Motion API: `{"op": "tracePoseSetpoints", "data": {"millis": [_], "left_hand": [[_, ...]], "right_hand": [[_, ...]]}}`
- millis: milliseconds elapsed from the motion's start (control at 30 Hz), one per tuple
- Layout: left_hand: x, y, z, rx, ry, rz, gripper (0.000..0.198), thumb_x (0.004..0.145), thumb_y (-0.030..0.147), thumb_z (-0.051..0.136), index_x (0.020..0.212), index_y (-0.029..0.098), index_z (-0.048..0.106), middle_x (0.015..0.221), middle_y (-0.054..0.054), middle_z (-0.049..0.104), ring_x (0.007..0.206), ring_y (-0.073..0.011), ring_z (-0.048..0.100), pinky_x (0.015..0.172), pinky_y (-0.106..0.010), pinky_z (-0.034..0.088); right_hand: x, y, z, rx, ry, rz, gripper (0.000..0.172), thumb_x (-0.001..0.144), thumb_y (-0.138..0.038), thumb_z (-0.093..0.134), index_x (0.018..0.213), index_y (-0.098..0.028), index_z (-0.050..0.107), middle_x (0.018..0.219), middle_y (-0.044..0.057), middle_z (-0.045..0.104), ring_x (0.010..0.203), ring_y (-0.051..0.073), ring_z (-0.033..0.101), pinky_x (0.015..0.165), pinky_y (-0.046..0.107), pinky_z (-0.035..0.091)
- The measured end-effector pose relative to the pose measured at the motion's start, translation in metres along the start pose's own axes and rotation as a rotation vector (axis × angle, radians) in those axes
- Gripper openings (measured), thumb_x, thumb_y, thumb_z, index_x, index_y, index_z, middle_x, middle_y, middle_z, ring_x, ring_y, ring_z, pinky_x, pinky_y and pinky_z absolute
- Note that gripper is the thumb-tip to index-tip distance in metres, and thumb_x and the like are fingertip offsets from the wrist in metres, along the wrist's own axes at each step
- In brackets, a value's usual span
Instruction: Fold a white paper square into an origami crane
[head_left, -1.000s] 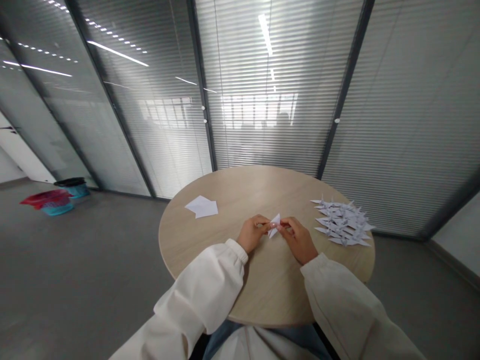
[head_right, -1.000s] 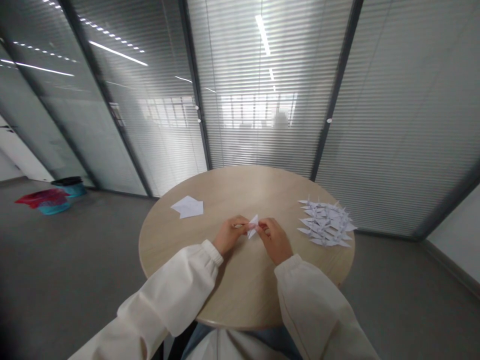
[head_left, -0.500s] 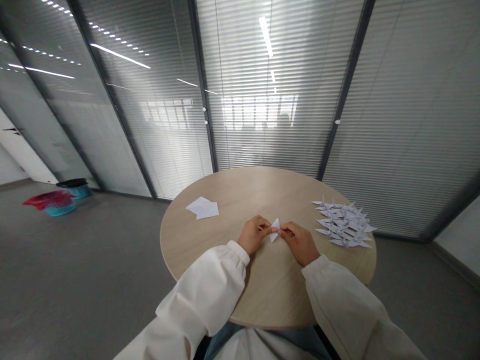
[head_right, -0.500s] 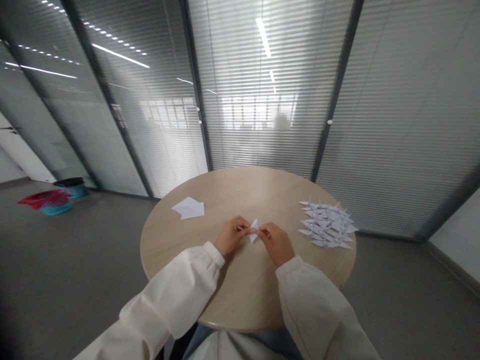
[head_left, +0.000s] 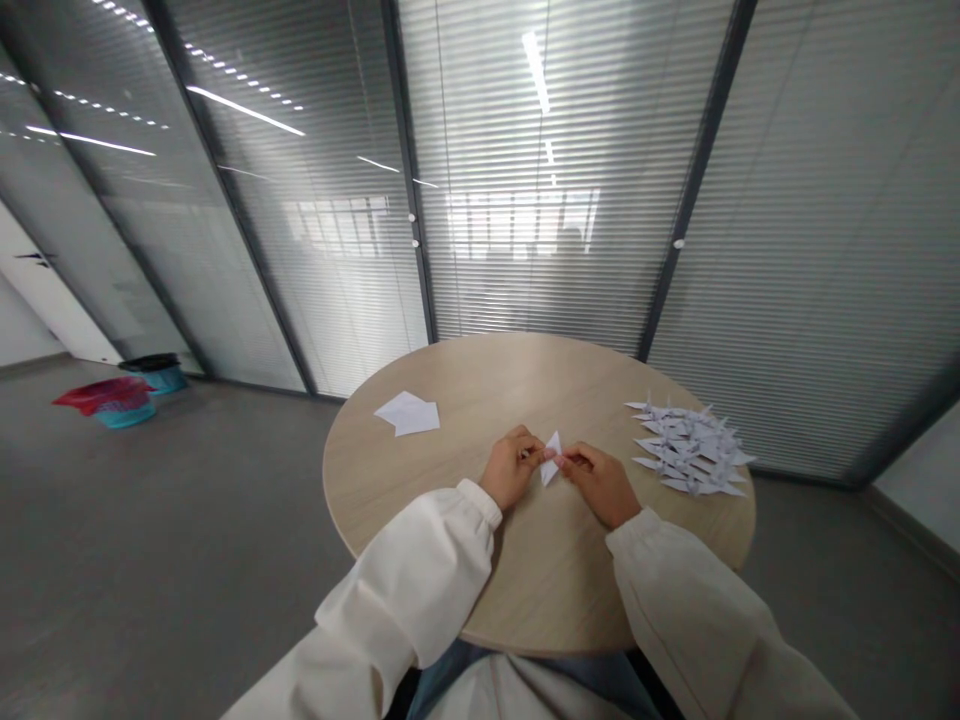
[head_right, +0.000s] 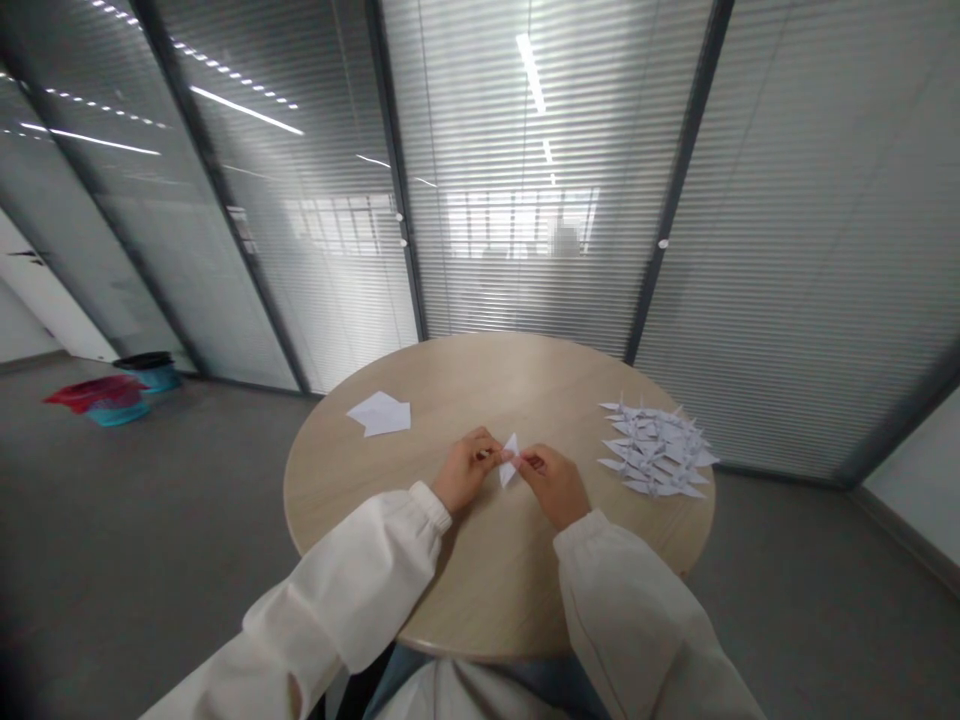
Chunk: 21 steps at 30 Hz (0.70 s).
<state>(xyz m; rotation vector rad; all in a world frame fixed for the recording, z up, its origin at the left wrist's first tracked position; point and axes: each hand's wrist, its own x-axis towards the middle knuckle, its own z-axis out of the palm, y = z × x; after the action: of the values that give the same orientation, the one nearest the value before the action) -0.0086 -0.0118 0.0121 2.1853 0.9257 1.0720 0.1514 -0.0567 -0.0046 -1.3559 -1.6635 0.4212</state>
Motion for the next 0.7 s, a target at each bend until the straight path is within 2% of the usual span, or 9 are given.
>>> {"op": "tracePoseSetpoints", "data": {"millis": [200, 367, 533, 700], "left_hand": [[0.0003, -0.0059, 0.0037, -0.056, -0.031, -0.066, 0.025, 0.077, 0.039, 0.054, 0.079, 0.016, 0.064, 0.073, -0.001, 0.058, 0.069, -0.0118, 0.052, 0.063, -0.022, 0.039], [0.0016, -0.006, 0.0045, -0.143, -0.061, -0.129, 0.026, 0.073, 0.039, 0.058, 0.074, 0.014, 0.065, 0.063, 0.001, 0.057, 0.059, -0.0096, 0.049, 0.056, -0.02, 0.037], [0.0013, -0.0013, 0.0039, -0.214, 0.005, -0.152, 0.028, 0.072, 0.04, 0.059, 0.075, 0.013, 0.068, 0.064, 0.0, 0.061, 0.058, -0.0098, 0.051, 0.055, -0.019, 0.036], [-0.0003, 0.0016, 0.004, -0.25, 0.031, -0.146, 0.034, 0.069, 0.045, 0.063, 0.077, 0.013, 0.07, 0.066, -0.002, 0.064, 0.059, -0.0106, 0.052, 0.055, -0.02, 0.037]], "right_hand": [[-0.0016, 0.0009, 0.0039, -0.028, -0.048, -0.049, 0.023, 0.081, -0.037, 0.049, 0.08, -0.017, 0.062, 0.076, 0.004, 0.065, 0.068, 0.016, 0.059, 0.063, 0.026, 0.045], [-0.0016, 0.0015, 0.0068, -0.008, -0.072, -0.051, 0.019, 0.078, -0.033, 0.053, 0.083, -0.018, 0.063, 0.08, 0.006, 0.066, 0.069, 0.017, 0.06, 0.065, 0.028, 0.047], [-0.0009, -0.0023, 0.0053, 0.051, -0.072, 0.022, 0.023, 0.076, -0.036, 0.055, 0.084, -0.017, 0.064, 0.08, 0.006, 0.066, 0.071, 0.018, 0.061, 0.065, 0.027, 0.047], [-0.0002, -0.0019, 0.0041, 0.115, -0.148, 0.05, 0.028, 0.076, -0.041, 0.056, 0.082, -0.016, 0.068, 0.072, 0.003, 0.066, 0.066, 0.017, 0.06, 0.06, 0.024, 0.044]]}}
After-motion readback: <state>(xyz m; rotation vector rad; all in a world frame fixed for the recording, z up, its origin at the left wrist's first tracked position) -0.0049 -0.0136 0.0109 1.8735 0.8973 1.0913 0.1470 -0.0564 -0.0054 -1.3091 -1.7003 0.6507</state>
